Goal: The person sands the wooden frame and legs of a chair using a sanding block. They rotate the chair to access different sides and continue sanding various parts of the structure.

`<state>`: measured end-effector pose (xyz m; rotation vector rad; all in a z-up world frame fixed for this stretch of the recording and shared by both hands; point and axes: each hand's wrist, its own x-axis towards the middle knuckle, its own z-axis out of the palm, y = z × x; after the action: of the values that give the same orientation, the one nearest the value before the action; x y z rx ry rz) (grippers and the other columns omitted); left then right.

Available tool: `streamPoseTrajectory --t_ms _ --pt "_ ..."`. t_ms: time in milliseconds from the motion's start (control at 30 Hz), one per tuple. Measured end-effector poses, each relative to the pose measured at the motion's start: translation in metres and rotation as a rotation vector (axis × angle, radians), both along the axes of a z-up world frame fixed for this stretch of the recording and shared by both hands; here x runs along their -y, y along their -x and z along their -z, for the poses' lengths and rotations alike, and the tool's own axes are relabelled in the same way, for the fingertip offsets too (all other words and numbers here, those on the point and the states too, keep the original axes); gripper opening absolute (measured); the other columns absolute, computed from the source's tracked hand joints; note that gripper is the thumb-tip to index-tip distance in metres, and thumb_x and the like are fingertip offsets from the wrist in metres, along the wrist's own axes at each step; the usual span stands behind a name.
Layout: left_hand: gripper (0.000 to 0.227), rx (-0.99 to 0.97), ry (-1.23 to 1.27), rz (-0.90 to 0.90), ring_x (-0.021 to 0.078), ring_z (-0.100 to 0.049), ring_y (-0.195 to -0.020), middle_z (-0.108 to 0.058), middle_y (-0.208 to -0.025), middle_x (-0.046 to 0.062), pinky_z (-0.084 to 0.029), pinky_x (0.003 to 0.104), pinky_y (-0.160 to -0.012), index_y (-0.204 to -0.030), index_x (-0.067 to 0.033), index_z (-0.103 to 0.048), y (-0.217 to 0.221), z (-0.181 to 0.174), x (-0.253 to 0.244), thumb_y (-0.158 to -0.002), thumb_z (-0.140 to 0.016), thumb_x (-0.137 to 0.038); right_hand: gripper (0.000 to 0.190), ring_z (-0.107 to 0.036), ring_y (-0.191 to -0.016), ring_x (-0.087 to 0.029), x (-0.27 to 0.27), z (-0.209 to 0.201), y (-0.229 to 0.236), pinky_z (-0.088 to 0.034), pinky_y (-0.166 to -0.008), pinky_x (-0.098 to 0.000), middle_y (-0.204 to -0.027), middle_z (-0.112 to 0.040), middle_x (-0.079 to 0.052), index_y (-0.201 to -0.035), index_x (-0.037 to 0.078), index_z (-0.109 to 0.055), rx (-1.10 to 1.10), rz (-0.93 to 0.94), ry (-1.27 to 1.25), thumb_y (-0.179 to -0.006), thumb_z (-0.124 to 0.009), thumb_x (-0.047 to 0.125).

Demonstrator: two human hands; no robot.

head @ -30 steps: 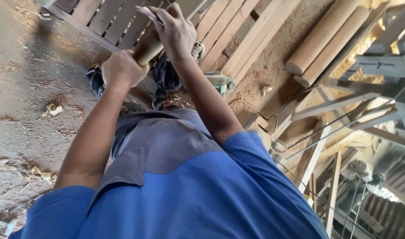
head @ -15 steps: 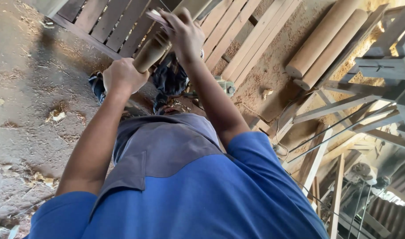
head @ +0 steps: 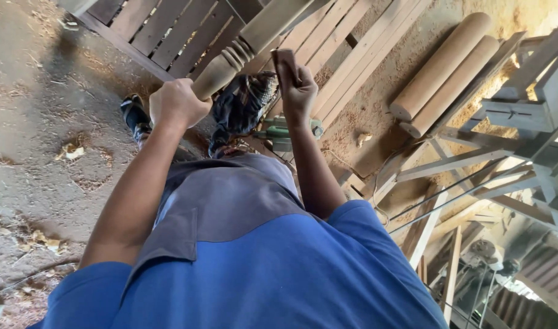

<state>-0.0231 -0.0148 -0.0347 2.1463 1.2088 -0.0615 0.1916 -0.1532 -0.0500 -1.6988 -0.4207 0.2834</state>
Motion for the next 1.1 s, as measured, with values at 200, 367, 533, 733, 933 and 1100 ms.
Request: streamPoseTrajectory --t_ms 200,367,533,733,933,1100 --pt "0.053 0.319 -0.170 0.063 0.0425 -0.068 -0.092 -0.066 -0.097 0.018 -0.058 0.055 -0.074 -0.108 -0.0053 -0.065 0.000 0.013 -0.001 -0.073 -0.087 -0.039 0.023 -0.068 -0.068 -0.016 0.007 -0.017 0.020 -0.057 -0.062 -0.0274 -0.083 -0.070 -0.014 -0.109 0.008 -0.065 -0.364 -0.227 -0.228 -0.108 -0.055 0.029" --pt "0.054 0.620 -0.069 0.036 0.0384 -0.062 -0.098 -0.056 -0.101 0.015 -0.057 0.049 -0.077 -0.116 -0.0046 -0.061 -0.024 0.018 0.003 -0.098 -0.075 -0.054 0.017 -0.074 -0.085 -0.022 0.020 -0.043 0.044 -0.061 -0.070 -0.0324 -0.095 -0.072 -0.017 -0.113 0.006 -0.061 -0.510 -0.316 -0.263 -0.108 -0.056 0.021" --pt "0.057 0.866 0.362 0.121 0.0411 -0.066 -0.108 -0.061 -0.110 0.025 -0.058 0.052 -0.084 -0.128 0.0023 -0.060 -0.050 -0.036 0.027 -0.109 -0.059 -0.051 0.011 -0.074 -0.084 -0.024 0.023 -0.057 0.062 -0.063 -0.063 -0.0330 -0.087 -0.071 -0.019 -0.107 0.001 -0.063 -0.588 -0.379 -0.264 -0.103 -0.064 0.012" --pt "0.040 0.866 0.522 0.071 0.0205 -0.067 -0.094 -0.065 -0.089 0.016 -0.059 0.039 -0.068 -0.117 0.0027 -0.060 -0.050 -0.034 0.032 -0.110 -0.066 -0.036 0.011 -0.060 -0.082 -0.008 0.029 -0.050 0.063 -0.058 -0.070 -0.0270 -0.083 -0.063 -0.002 -0.104 0.005 -0.067 -0.562 -0.449 -0.220 -0.104 -0.063 0.015" --pt "0.033 0.721 0.391 0.103 0.0501 -0.069 -0.091 -0.069 -0.090 0.030 -0.055 0.057 -0.063 -0.119 0.0049 -0.063 -0.043 -0.052 0.028 -0.109 -0.064 -0.026 0.030 -0.056 -0.074 -0.010 0.036 -0.058 0.057 -0.051 -0.067 -0.0249 -0.080 -0.056 -0.002 -0.115 0.005 -0.065 -0.777 -0.481 -0.219 -0.110 -0.050 0.030" --pt "0.019 0.681 0.362 0.079 0.0281 -0.072 -0.096 -0.074 -0.096 0.012 -0.057 0.044 -0.081 -0.119 -0.0120 -0.070 -0.036 -0.051 0.024 -0.107 -0.068 -0.027 0.019 -0.056 -0.074 -0.008 0.034 -0.063 0.052 -0.047 -0.064 -0.0222 -0.082 -0.056 -0.002 -0.110 0.003 -0.065 -0.691 -0.621 -0.226 -0.099 -0.070 0.017"
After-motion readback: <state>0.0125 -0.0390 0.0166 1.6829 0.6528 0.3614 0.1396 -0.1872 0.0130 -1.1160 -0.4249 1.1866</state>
